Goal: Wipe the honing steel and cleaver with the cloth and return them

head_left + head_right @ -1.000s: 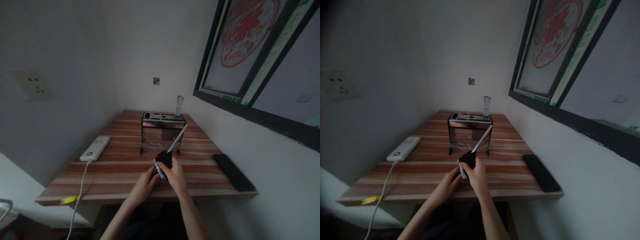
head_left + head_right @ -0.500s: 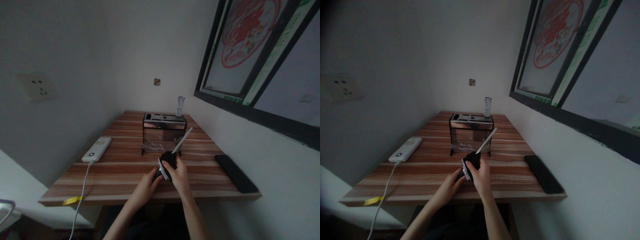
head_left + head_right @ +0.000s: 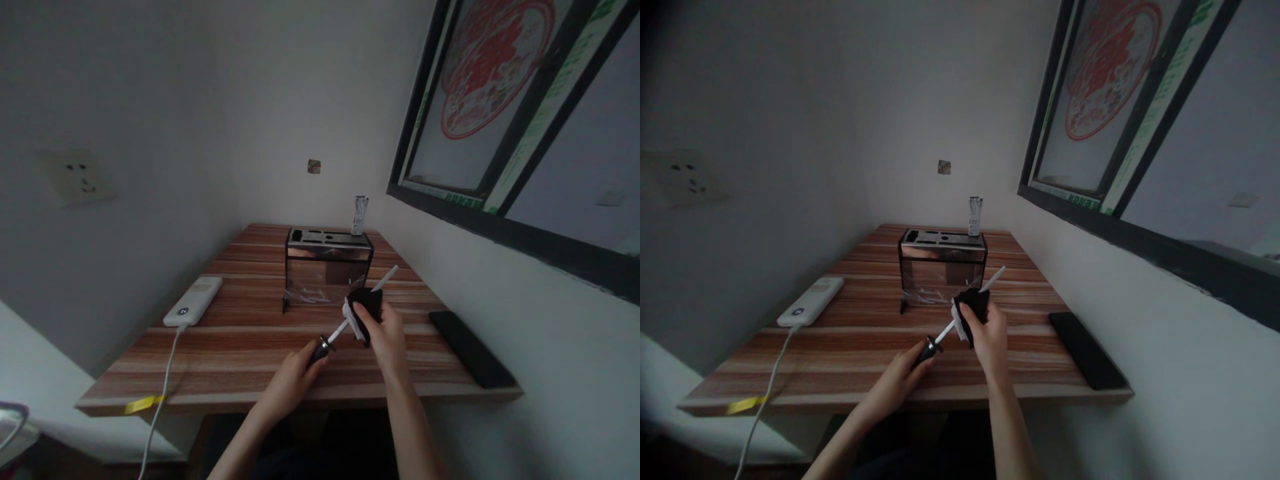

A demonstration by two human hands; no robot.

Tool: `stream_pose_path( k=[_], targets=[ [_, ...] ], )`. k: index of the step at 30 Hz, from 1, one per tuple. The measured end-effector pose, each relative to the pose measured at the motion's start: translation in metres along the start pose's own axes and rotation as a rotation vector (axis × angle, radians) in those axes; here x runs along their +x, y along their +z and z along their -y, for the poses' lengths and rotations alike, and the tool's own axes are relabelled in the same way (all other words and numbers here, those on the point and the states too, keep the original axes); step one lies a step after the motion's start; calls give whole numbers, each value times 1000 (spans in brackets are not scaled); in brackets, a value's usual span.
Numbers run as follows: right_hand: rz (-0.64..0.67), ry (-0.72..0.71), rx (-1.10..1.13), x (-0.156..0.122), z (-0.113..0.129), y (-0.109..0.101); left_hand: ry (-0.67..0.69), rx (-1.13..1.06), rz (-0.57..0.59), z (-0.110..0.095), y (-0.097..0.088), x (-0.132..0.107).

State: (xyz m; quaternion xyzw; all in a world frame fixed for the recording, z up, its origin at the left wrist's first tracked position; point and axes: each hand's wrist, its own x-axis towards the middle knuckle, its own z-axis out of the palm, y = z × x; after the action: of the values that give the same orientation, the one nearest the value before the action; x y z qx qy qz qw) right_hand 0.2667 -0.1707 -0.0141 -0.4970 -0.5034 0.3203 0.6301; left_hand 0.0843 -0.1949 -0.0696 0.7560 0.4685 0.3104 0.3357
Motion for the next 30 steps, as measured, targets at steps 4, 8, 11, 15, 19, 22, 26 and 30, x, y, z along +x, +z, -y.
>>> stream_pose_path(
  k=[4,8,11,15,19,22,26,30],
  targets=[
    [-25,5,65,10,8,-8,14,-7,14,2,0,0],
    [-109,-27,96,25,12,-20,18,-8,21,0,-1,-1],
    [-181,-86,70,37,14,-29,22,-11,28,-2,-2,-2],
    [-210,-168,64,46,20,-36,31,-27,37,-4,-4,-2],
    [-253,-196,56,49,20,-35,21,-25,34,-4,-4,-2],
    [-289,-206,42,50,16,-33,20,-4,29,-3,-4,-3],
    [-303,-190,47,46,14,-30,13,13,20,-1,-3,-3],
    [-264,-136,49,35,15,-19,19,0,15,0,-2,-2]
  ],
)
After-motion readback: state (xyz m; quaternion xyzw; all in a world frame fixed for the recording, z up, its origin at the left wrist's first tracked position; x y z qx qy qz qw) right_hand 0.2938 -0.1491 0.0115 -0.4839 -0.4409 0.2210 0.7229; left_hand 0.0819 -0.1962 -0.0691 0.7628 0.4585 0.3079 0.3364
